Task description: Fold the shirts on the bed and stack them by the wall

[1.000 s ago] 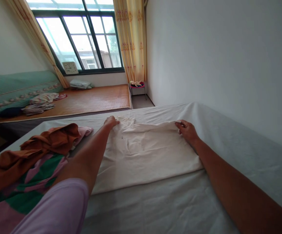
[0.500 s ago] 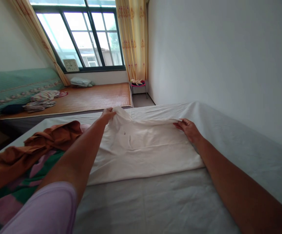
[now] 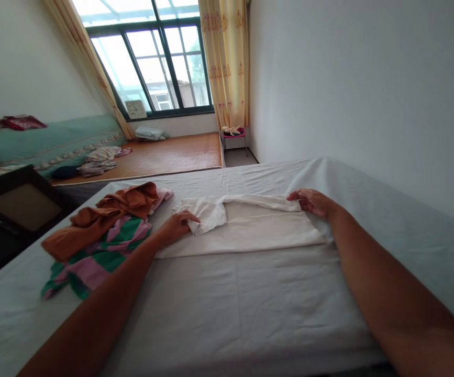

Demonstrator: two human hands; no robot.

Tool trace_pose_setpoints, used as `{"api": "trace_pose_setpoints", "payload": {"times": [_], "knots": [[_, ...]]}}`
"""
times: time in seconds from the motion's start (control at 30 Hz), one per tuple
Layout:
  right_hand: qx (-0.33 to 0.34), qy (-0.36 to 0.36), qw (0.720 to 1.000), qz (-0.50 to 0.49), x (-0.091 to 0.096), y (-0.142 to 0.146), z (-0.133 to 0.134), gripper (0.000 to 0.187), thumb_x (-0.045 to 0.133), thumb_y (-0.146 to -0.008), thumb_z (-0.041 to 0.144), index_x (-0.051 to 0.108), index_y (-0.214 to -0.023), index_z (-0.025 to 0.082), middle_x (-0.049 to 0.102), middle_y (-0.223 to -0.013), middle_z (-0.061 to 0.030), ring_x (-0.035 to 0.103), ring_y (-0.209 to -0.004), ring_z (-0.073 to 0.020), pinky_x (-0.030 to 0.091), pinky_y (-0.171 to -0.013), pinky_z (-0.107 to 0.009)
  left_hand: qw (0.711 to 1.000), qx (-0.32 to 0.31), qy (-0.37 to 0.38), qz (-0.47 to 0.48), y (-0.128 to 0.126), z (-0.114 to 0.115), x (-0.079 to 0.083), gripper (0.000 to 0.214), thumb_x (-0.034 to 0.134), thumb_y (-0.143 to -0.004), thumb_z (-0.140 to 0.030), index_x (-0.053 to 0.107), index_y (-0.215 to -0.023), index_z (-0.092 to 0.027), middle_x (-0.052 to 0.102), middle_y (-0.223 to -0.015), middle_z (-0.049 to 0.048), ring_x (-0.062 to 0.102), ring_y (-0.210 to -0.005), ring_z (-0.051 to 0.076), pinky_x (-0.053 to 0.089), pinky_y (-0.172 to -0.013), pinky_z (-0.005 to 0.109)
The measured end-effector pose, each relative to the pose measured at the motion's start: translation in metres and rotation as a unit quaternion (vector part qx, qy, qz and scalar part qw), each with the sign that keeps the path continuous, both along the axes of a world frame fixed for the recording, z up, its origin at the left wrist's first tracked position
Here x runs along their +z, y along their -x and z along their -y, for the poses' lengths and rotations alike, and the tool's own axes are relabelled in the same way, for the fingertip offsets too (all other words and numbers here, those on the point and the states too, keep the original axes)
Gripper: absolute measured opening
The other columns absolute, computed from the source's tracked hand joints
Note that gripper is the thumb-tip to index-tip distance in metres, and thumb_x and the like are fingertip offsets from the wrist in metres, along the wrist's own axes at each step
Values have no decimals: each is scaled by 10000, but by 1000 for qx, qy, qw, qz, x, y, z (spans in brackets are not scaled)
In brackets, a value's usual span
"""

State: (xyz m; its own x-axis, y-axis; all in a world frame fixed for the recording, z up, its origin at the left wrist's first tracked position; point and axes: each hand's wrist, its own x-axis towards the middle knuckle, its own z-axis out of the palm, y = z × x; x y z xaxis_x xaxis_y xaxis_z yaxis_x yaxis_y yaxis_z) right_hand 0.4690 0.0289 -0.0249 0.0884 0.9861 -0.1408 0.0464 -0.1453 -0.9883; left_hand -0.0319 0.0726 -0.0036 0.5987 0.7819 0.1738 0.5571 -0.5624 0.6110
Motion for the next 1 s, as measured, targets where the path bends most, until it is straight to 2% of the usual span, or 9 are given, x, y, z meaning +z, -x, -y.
{"api": "trace_pose_setpoints", "payload": {"times": [0.17,0.3,0.43,0.6,0.67,0.73,0.8,0.93,1.0], "knots": [[-74,-72,992,78,-3,9,-5,283,721,-625,209,659,-899,174,643,-743,-6,564,-628,-116,506,-577,-226,991,54,-69,98,7,4,8,265,649,-724,-400,730,-817,-166,669,-878,64,617,-867,205,473,-849,319],[-127,-141,977,95,-13,3,-9,293,683,-615,214,665,-905,171,614,-727,8,556,-632,-112,512,-615,-245,993,33,-22,107,18,8,17,306,668,-724,-453,732,-794,-163,672,-852,63,621,-818,190,495,-767,283],[-138,-131,962,195,-22,1,-12,243,688,-592,231,687,-825,161,627,-685,-7,554,-616,-129,502,-604,-254,998,-16,50,47,24,17,19,333,693,-694,-493,756,-794,-181,694,-805,57,637,-758,188,500,-720,271],[-172,-133,970,108,-18,5,-12,261,668,-585,233,656,-842,186,637,-761,-16,581,-665,-139,517,-614,-260,986,64,55,144,33,20,27,400,664,-733,-506,736,-902,-151,707,-869,58,632,-811,200,488,-777,285],[-148,-105,979,97,-15,3,-8,265,670,-564,204,653,-827,183,650,-788,-23,589,-667,-142,516,-618,-266,986,72,59,142,37,20,29,411,648,-739,-515,730,-888,-141,705,-868,57,628,-808,203,483,-778,286],[-91,-71,981,157,-13,-1,-4,254,676,-568,200,672,-820,170,660,-754,-30,592,-650,-153,504,-619,-273,994,37,71,78,41,20,31,404,650,-726,-521,734,-853,-147,704,-850,50,628,-811,208,480,-781,280],[-58,-65,959,268,-9,-3,-2,227,666,-620,234,696,-833,161,675,-742,-41,600,-665,-172,490,-645,-285,997,-22,78,-7,44,20,35,375,654,-722,-511,741,-844,-167,706,-856,39,629,-842,211,470,-813,270],[-138,-130,849,493,0,4,-5,225,558,-775,287,713,-913,198,713,-883,-72,624,-818,-222,471,-791,-339,989,-100,58,-89,51,24,45,348,664,-741,-486,734,-961,-226,689,-1020,29,611,-987,207,421,-936,264],[-132,-171,812,543,-1,13,-9,266,492,-833,272,708,-977,213,715,-979,-83,613,-930,-235,439,-898,-373,989,-107,41,-96,50,24,46,354,671,-744,-497,730,-985,-243,671,-1091,34,604,-1028,206,406,-969,270]]}}
